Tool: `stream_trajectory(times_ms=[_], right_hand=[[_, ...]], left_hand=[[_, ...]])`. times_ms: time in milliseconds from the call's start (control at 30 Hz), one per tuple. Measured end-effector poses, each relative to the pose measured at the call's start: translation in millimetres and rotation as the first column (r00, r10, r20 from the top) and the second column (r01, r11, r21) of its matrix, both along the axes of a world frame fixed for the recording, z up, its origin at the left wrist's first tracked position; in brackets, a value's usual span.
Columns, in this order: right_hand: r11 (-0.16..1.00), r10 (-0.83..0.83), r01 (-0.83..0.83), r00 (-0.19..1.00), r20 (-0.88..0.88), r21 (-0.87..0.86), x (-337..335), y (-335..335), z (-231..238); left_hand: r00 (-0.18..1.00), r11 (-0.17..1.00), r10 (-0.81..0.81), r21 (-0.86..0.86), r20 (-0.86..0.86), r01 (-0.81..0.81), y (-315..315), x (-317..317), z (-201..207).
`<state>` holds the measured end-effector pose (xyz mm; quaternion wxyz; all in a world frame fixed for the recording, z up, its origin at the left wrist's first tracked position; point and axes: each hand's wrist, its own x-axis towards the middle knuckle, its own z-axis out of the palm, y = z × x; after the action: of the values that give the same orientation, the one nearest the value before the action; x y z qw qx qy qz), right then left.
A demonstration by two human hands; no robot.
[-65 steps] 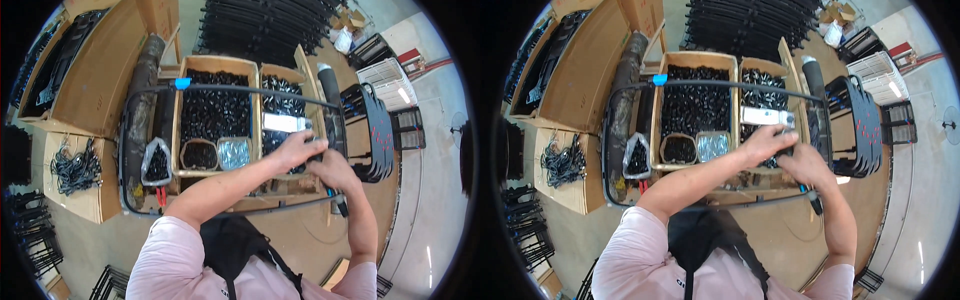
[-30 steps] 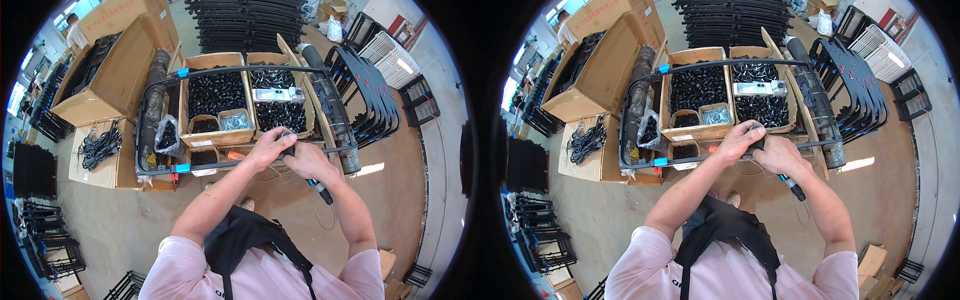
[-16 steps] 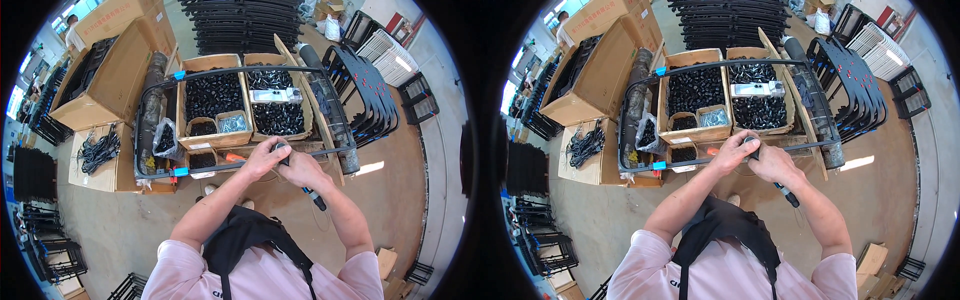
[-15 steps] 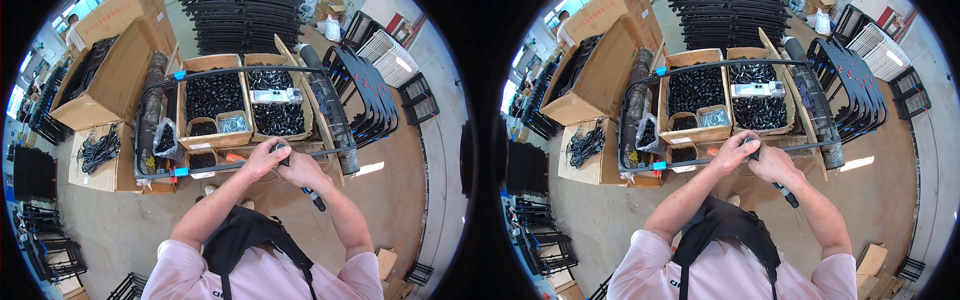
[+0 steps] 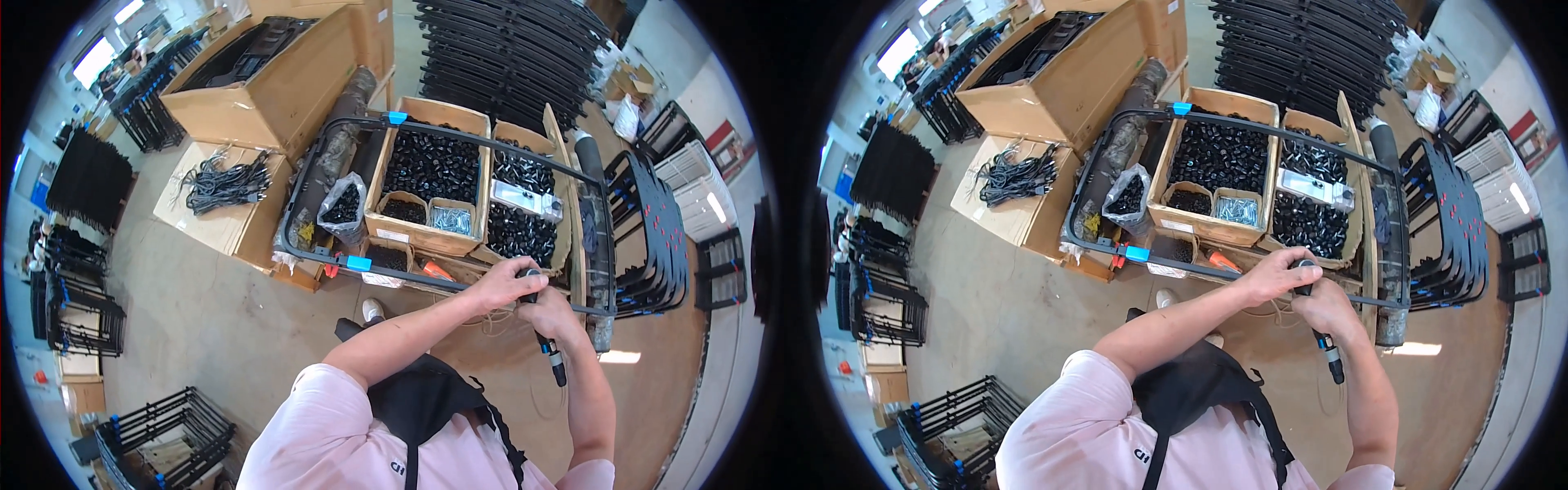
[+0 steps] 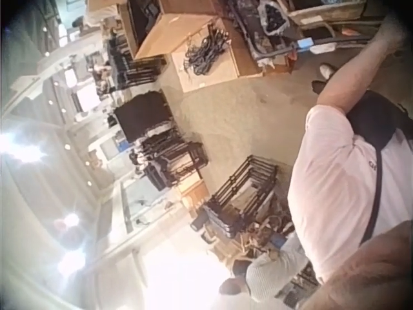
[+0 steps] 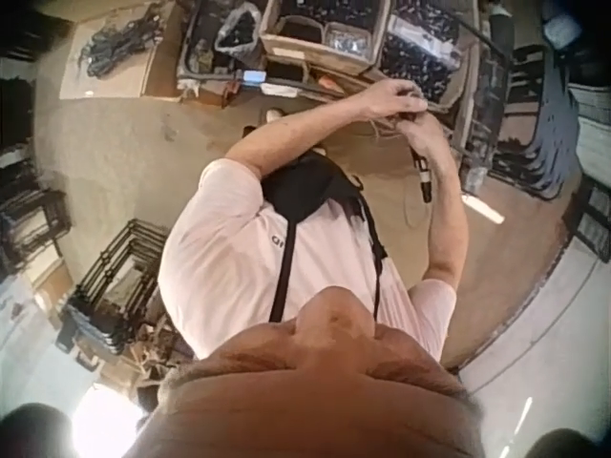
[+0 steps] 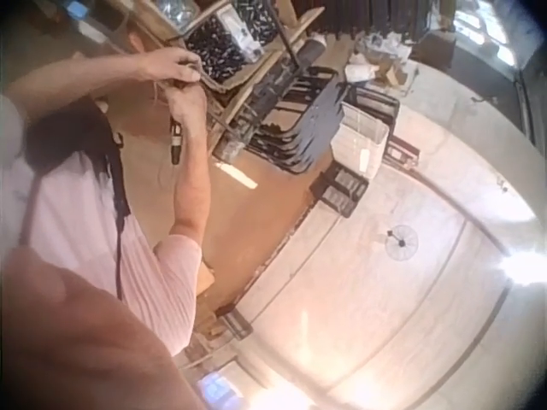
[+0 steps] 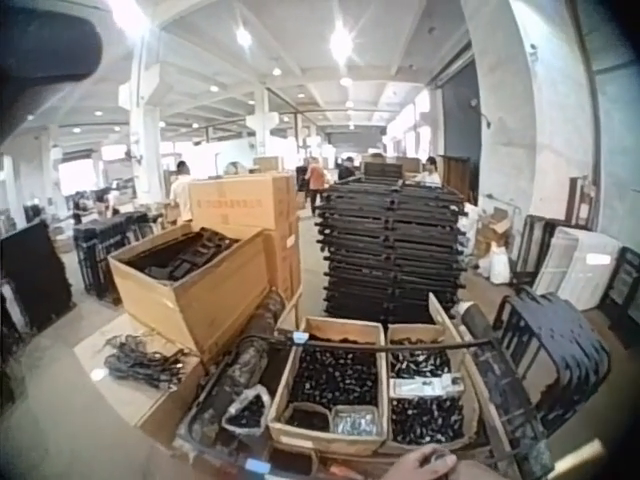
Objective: Assembling a lawnmower handle by attaching cables and plastic components using pneumatic tools and pliers.
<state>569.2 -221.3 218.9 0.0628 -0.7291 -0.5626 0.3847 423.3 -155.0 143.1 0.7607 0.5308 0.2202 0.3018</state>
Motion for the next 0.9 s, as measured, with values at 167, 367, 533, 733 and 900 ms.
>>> stream_trajectory(times_ms=[167, 367, 533, 733, 900], right_hand=[[0.999, 0.023, -0.021, 0.999, 0.044, -0.047, 1.7, 6.4, 13.6], [0.993, -0.043, 0.066, 0.976, -0.212, 0.1, -32.4, 29.8, 81.4], [0.943, 0.117, -0.133, 0.991, 0.071, 0.305, -59.1, 71.9, 35.4], [0.854, 0.348, -0.444, 0.874, 0.338, 0.269, -147.7, 162.4, -51.3], [0.822, 0.398, -0.49, 0.859, 0.324, 0.29, -215.3, 265.8, -93.4]], left_hand=[[0.998, 0.998, 0.019, -0.055, 0.052, -0.016, 1.6, 4.2, 8.9], [0.955, 0.847, 0.258, 0.442, 0.144, -0.295, 47.8, -22.4, 58.5], [0.866, 0.795, 0.499, 0.416, -0.036, -0.441, 99.7, -73.6, -2.0], [0.919, 0.857, 0.188, -0.399, -0.347, -0.326, 160.3, -159.4, -74.5], [0.573, 0.831, 0.476, 0.128, -0.668, -0.541, 257.9, -221.7, -114.0]])
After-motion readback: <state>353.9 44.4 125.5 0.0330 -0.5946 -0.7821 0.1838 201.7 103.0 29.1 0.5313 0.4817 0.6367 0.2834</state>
